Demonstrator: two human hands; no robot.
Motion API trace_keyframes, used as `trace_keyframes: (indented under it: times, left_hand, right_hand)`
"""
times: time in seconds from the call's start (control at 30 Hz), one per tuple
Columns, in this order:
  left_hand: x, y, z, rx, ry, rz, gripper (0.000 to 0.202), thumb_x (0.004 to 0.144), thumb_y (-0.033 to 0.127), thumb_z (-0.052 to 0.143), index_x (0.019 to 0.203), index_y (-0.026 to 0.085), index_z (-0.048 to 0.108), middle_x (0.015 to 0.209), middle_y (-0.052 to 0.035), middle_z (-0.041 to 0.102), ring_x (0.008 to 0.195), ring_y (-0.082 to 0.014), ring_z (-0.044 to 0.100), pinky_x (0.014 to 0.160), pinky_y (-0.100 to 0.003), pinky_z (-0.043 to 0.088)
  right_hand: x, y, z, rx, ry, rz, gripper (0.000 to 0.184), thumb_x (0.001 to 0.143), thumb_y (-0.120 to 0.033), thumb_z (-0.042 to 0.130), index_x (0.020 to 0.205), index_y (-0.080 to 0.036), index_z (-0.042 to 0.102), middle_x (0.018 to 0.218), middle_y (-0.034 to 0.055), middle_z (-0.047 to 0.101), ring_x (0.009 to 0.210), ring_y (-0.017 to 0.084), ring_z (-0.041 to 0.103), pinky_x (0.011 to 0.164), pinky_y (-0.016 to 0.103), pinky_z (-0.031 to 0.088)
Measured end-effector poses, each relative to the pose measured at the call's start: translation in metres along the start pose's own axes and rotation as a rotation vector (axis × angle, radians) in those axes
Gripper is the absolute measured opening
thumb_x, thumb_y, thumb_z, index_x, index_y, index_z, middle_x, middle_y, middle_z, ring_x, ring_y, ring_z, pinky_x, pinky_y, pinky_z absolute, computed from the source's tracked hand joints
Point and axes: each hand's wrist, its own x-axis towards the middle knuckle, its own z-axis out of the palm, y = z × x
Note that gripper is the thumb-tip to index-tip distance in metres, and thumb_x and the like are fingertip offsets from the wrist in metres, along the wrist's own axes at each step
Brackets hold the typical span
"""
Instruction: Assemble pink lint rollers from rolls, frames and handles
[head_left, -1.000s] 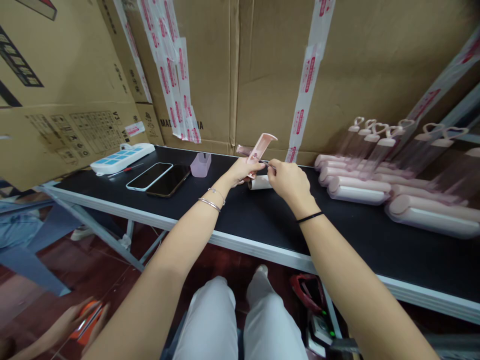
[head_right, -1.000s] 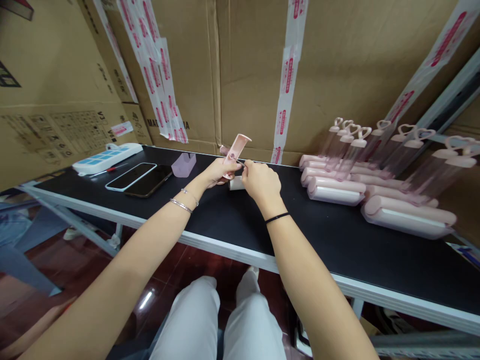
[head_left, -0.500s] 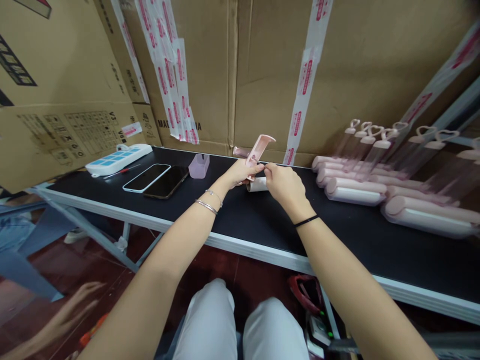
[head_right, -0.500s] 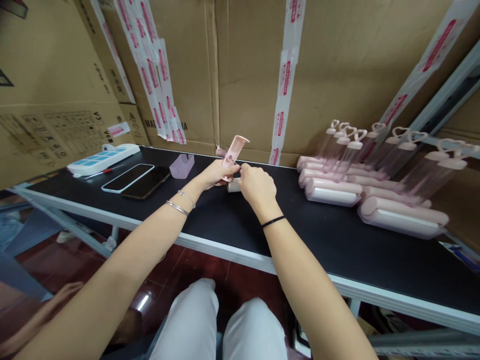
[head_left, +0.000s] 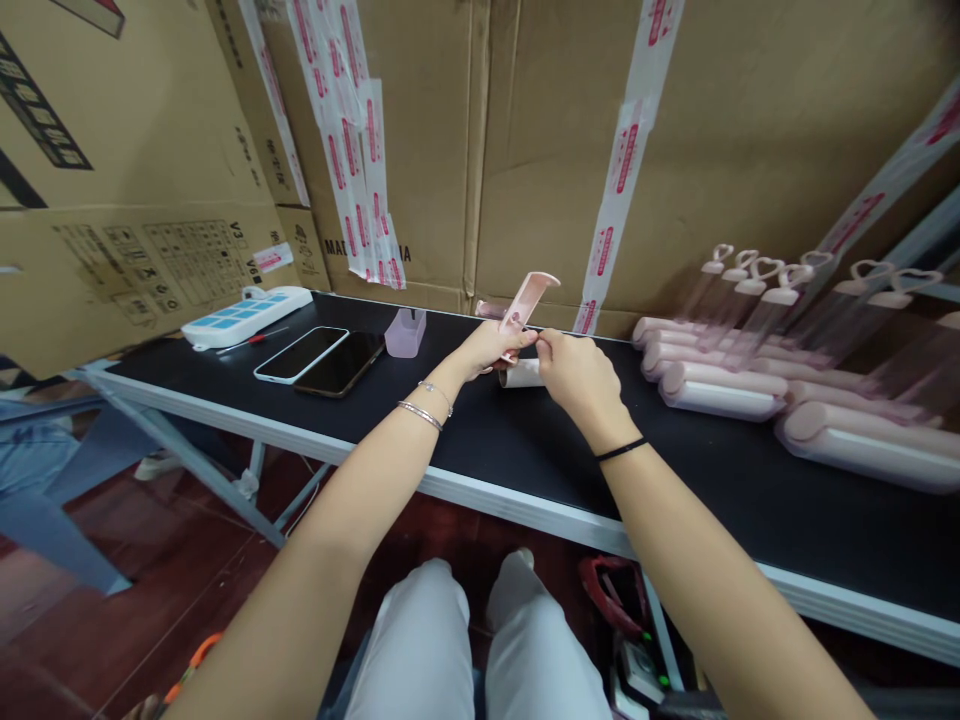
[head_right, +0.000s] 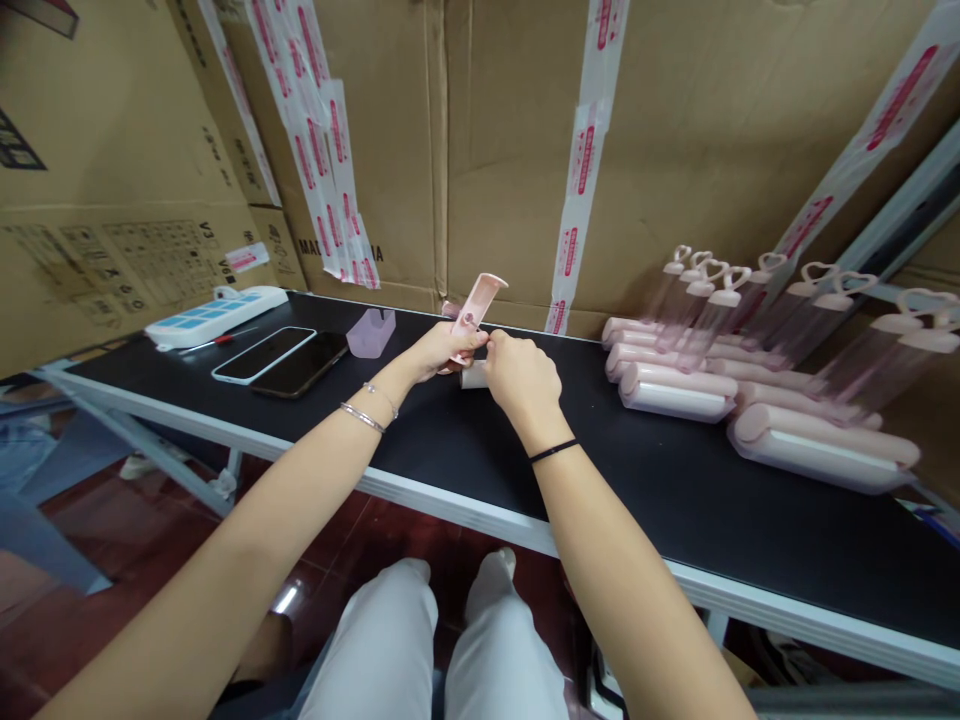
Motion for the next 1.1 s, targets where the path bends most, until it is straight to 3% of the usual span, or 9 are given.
trace_keyframes:
  times: [0.6,0.87,1.1]
  left_hand:
    - [0.0011,-0.0002,0.0000,-0.007,-0.006,-0.041,0.035,0.079,0.034,0.069,0.062,0.016,0.044,0.044,0.0070,0.040,0.037,-0.0034,0.040,0.036,-0.016,0.015]
    - [-0.0037,0.0058,-0.0005,0.013,0.034,-0.102,0.028,0.076,0.028,0.073,0.069,0.015,0.049,0.050,0.0041,0.050,0.042,-0.0053,0.051,0.041,-0.016,0.032]
    - [-0.0028,0.0027,-0.0001,-0.055,-0.021,-0.042,0.036,0.079,0.035,0.069,0.065,0.017,0.041,0.046,0.0070,0.041,0.038,-0.0036,0.043,0.039,-0.016,0.028]
  right_hand:
    - [0.0018,0.0052,0.0000,-0.041,0.067,0.008,0.032,0.092,-0.032,0.037,0.104,-0.023,0.065,0.090,0.0130,0.068,0.080,0.025,0.064,0.064,0.031,0.040]
    - [0.0018,0.0080,0.0010,-0.073,0.103,-0.082,0.030,0.092,-0.030,0.038,0.101,-0.023,0.066,0.092,0.0125,0.069,0.081,0.026,0.065,0.064,0.030,0.038]
    - [0.0006,0.0076,0.0001,-0.088,0.110,-0.096,0.032,0.093,-0.031,0.035,0.101,-0.021,0.065,0.094,0.0134,0.069,0.080,0.025,0.064,0.063,0.030,0.037]
